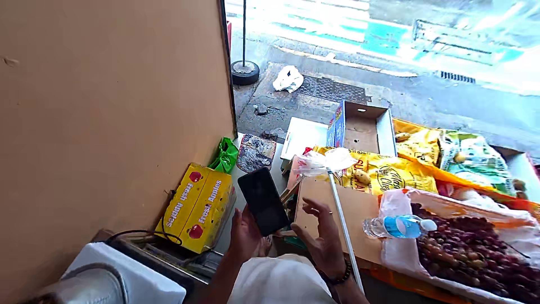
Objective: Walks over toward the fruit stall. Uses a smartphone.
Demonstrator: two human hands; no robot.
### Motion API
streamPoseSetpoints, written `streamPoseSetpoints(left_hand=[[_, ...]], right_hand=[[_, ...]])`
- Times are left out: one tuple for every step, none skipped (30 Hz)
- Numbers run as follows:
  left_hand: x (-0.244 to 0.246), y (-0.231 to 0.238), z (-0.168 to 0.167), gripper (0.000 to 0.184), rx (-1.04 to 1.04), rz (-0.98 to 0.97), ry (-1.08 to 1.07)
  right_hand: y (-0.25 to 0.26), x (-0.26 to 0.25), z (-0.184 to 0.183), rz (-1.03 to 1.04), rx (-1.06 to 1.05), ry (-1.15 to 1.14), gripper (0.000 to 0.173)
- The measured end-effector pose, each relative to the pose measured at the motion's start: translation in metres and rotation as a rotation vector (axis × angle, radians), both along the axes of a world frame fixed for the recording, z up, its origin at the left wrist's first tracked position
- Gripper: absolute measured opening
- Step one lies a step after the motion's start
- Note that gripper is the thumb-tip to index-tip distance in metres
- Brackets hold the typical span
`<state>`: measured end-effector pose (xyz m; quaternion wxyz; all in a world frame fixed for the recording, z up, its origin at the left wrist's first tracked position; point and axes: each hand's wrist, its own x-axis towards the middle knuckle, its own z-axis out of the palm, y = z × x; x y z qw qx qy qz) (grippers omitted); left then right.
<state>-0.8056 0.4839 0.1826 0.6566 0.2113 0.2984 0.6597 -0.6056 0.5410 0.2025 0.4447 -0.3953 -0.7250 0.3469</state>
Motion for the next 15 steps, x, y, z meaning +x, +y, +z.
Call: streamPoseSetpoints(left_hand=[[-0.006,0.024,0.009,0.100,0.015,-0.048,0.025],[-0.012,0.045,0.020,0.101,0.018,-0.098,0.058],[-0.015,0.064,0.032,0.101,0.005,-0.146,0.095],[-0.016,0.081,0.044,0.100,-0.022,-0.180,0.128],[-0.016,0.101,0.054,0.101,-0.053,-0.204,0.132],[-0.016,0.122,0.062,0.098,-0.079,-0.225,0.115],[-0.016,0.143,0.066,0.096,-0.104,-0.247,0.088],[-0.015,0.163,0.069,0.096,-0.126,-0.274,0.067],[-0.014,0.183,0.069,0.098,-0.142,-0.301,0.048],[-0.015,0.205,0.069,0.100,-0.160,-0.331,0.028],[-0.016,0.226,0.068,0.102,-0.179,-0.364,0.013],[-0.019,0.250,0.066,0.103,-0.194,-0.401,0.004],[-0.025,0.274,0.065,0.104,-0.200,-0.452,-0.001],[-0.033,0.298,0.062,0.103,-0.206,-0.503,-0.012],[-0.044,0.322,0.059,0.101,-0.208,-0.550,-0.038]], right_hand=[[0.027,0.005,0.005,-0.092,0.051,0.051,0.032],[0.051,0.009,0.010,-0.157,0.068,0.095,0.034],[0.071,0.013,0.013,-0.184,0.027,0.161,0.044],[0.089,0.018,0.015,-0.201,-0.038,0.229,0.049],[0.107,0.021,0.015,-0.207,-0.102,0.304,0.048],[0.125,0.021,0.014,-0.191,-0.161,0.381,0.044],[0.142,0.021,0.011,-0.161,-0.192,0.429,0.035],[0.157,0.022,0.005,-0.114,-0.205,0.451,0.022],[0.172,0.023,-0.002,-0.059,-0.220,0.455,0.014],[0.188,0.024,-0.009,-0.006,-0.232,0.447,0.013],[0.204,0.022,-0.016,0.024,-0.241,0.429,0.013],[0.220,0.017,-0.021,0.014,-0.259,0.419,0.016],[0.235,0.009,-0.024,-0.034,-0.288,0.427,0.019],[0.250,-0.002,-0.024,-0.110,-0.319,0.446,0.018],[0.265,-0.015,-0.024,-0.180,-0.332,0.473,0.014]])
